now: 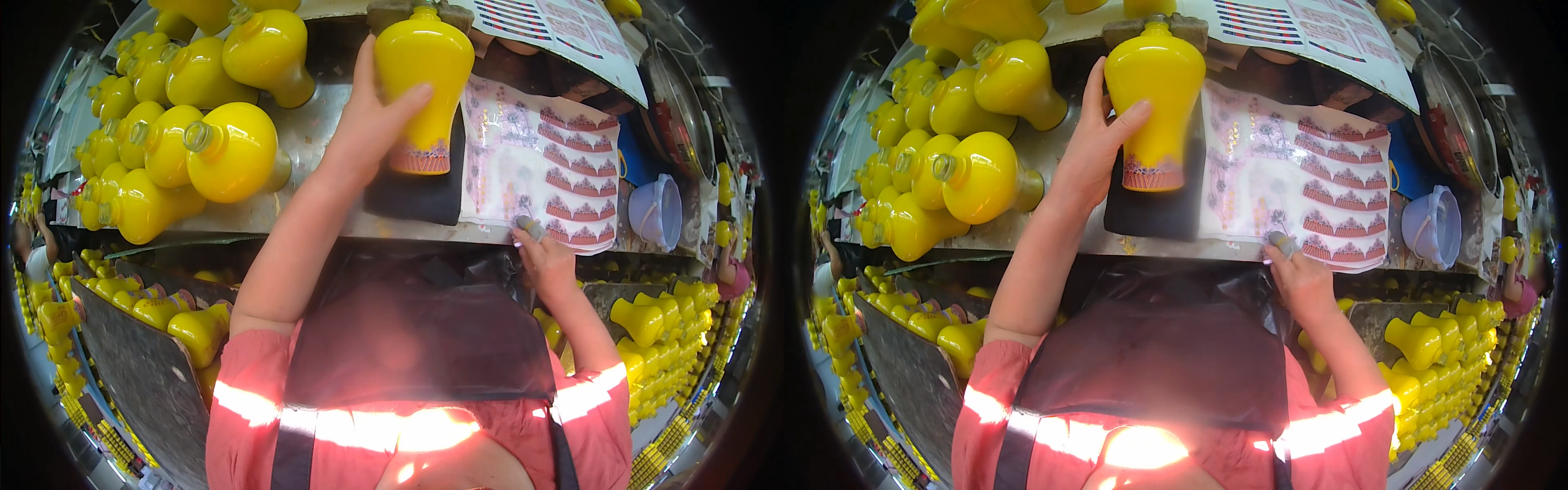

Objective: The person applies decorative stickers to yellow plastic bottles. They peel stickers from a sheet, wrap them around the bottle body, and smooth them by hand. Finished bottles are placed on a nearby tray.

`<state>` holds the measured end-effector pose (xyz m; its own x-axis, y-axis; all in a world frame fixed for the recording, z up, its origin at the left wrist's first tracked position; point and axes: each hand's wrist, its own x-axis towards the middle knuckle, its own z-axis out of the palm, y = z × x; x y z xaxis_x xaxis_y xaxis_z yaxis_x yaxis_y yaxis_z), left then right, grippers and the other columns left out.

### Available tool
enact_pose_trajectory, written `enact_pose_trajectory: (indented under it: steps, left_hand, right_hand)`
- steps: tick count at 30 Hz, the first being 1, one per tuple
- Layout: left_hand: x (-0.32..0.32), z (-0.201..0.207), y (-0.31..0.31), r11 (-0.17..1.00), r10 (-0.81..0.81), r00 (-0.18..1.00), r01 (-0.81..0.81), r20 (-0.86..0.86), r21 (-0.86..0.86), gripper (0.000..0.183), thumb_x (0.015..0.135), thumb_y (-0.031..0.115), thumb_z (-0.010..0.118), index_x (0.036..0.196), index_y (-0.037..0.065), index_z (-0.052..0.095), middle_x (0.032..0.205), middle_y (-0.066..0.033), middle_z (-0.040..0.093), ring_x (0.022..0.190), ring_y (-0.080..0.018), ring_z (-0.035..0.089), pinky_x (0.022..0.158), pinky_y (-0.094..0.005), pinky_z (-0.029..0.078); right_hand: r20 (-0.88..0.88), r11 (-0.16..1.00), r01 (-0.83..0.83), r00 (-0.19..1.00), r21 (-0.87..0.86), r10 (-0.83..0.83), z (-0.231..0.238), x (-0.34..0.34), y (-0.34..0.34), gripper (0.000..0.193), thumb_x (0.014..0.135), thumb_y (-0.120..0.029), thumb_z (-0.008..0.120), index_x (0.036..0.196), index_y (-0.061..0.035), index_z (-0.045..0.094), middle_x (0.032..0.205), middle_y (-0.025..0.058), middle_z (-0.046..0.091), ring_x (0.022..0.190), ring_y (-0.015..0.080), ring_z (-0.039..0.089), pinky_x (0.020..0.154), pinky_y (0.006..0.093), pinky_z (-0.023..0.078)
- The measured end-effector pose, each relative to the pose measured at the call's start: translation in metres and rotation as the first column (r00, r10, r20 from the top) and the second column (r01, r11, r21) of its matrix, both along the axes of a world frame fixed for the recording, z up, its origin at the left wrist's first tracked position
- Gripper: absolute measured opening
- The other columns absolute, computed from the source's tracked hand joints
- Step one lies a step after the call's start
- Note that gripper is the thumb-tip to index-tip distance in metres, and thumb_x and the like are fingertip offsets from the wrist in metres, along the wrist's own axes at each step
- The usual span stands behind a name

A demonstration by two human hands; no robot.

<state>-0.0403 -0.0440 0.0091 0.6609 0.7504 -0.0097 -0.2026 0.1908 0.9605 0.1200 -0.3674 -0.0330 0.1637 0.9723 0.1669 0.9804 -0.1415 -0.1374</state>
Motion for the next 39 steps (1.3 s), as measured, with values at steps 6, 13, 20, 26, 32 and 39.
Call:
enact_pose_trajectory:
  steps: [6, 13, 20, 26, 32, 39]
  left_hand:
    - [-0.001, -0.006, 0.004, 0.995, -0.067, 0.990, 0.076, 0.125, -0.070, 0.099, 0.089, 0.013, 0.078, 0.163, 0.002, 0.013, 0.153, -0.0169, 0.045, 0.141, -0.0274, 0.045, 0.115, -0.0387, 0.040]
    - [-0.002, 0.002, -0.002, 1.000, -0.001, 1.000, 0.001, -0.016, -0.002, 0.098, 0.088, 0.007, 0.076, 0.163, 0.001, 0.015, 0.151, -0.0177, 0.047, 0.139, -0.0262, 0.048, 0.115, -0.0373, 0.040]
    - [-0.007, 0.015, 0.005, 0.999, 0.020, 1.000, -0.020, 0.002, -0.037, 0.068, 0.104, 0.034, 0.061, 0.157, 0.005, 0.029, 0.139, -0.0104, 0.054, 0.128, -0.0187, 0.052, 0.109, -0.0348, 0.043]
    - [0.011, 0.023, 0.033, 0.973, 0.141, 0.977, -0.107, -0.158, 0.203, 0.061, 0.100, 0.037, 0.066, 0.145, 0.003, 0.043, 0.132, -0.0107, 0.055, 0.122, -0.0177, 0.053, 0.108, -0.0345, 0.042]
    - [0.020, 0.021, 0.041, 0.858, 0.226, 0.919, -0.031, -0.323, 0.513, 0.076, 0.078, 0.034, 0.088, 0.136, 0.000, 0.053, 0.125, -0.0115, 0.061, 0.113, -0.0181, 0.059, 0.098, -0.0315, 0.050]
    - [0.010, 0.004, 0.031, 0.935, 0.185, 0.978, -0.147, -0.092, 0.322, 0.059, 0.093, 0.033, 0.068, 0.141, 0.003, 0.055, 0.142, -0.0213, 0.056, 0.131, -0.0367, 0.054, 0.110, -0.0413, 0.043]
  right_hand:
    - [-0.719, 0.995, 0.094, 0.690, -0.027, -0.085, 0.046, 0.018, 0.053, 0.026, 0.107, -0.019, 0.055, 0.109, 0.0004, 0.072, 0.082, 0.0040, 0.073, 0.061, 0.0138, 0.064, 0.051, 0.0315, 0.049]
    - [-0.931, 0.965, 0.188, 0.282, -0.184, -0.232, 0.131, 0.038, 0.148, 0.031, 0.109, -0.025, 0.053, 0.109, -0.0016, 0.073, 0.076, 0.0042, 0.071, 0.045, 0.0042, 0.054, 0.041, 0.0195, 0.039]
    - [0.336, 0.897, -0.325, 0.916, 0.299, 0.220, 0.140, -0.012, 0.214, 0.035, 0.077, -0.009, 0.068, 0.112, -0.0092, 0.068, 0.078, 0.0052, 0.058, 0.060, 0.0198, 0.064, 0.051, 0.0322, 0.051]
    - [0.494, 0.928, -0.319, 0.848, 0.190, 0.191, 0.109, -0.041, 0.206, 0.041, 0.078, -0.018, 0.066, 0.115, -0.0024, 0.070, 0.073, 0.0002, 0.051, 0.052, 0.0132, 0.056, 0.046, 0.0272, 0.043]
    - [0.595, 0.929, -0.308, 0.793, 0.207, 0.131, 0.091, -0.055, 0.195, 0.046, 0.086, -0.023, 0.066, 0.125, 0.0005, 0.068, 0.067, -0.0016, 0.045, 0.049, 0.0109, 0.050, 0.043, 0.0271, 0.038]
    - [0.201, 0.916, -0.326, 0.938, 0.235, 0.283, 0.099, -0.051, 0.177, 0.023, 0.092, -0.020, 0.072, 0.110, -0.0060, 0.073, 0.073, 0.0066, 0.057, 0.056, 0.0190, 0.058, 0.047, 0.0333, 0.047]
